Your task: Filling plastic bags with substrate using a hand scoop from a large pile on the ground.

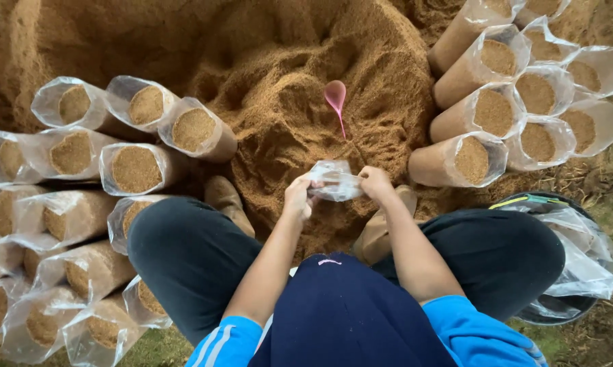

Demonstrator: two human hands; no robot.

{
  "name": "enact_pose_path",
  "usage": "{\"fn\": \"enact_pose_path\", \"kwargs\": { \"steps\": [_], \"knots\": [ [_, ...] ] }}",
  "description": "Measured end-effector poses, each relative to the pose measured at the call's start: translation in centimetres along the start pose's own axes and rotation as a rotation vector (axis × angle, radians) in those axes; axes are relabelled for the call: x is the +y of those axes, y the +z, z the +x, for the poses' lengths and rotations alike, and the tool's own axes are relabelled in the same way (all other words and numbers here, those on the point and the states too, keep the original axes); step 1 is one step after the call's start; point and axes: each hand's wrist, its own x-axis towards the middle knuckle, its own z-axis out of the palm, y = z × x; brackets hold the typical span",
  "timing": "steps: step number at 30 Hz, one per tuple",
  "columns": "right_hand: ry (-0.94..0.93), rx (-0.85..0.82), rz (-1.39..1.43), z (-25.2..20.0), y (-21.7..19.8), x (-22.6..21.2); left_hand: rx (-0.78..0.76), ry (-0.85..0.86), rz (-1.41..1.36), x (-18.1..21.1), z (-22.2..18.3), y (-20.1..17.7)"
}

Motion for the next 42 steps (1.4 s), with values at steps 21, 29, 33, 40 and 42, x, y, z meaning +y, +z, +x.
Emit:
{"fn": "enact_pose_path", "kwargs": {
  "steps": [21,29,33,40,42],
  "knots": [
    [0.046,-0.163,0.787,0.4,-0.8,-1.9,-0.165,-0.030,0.249,2.1,-1.7,0.8],
    [0.145,-0.503,0.901,-3.9,-1.4,-3.3,-0.113,-0.205,-0.093,-1.5,6.7,-3.1],
    [0.204,-0.397,1.248,0.4,0.1,-0.8,-0.121,-0.297,-0.221,-1.6,7.2,-2.9],
    [0.282,-0.328,1.525,-3.7,-1.1,-4.7,-0.175,-0.245,-0.302,2.2,1.9,-0.8],
    [0.324,-0.334,1.572,-4.6,-1.7,-6.1,-0.256,-0.191,-0.385,3.5,0.3,0.2]
  ]
}}
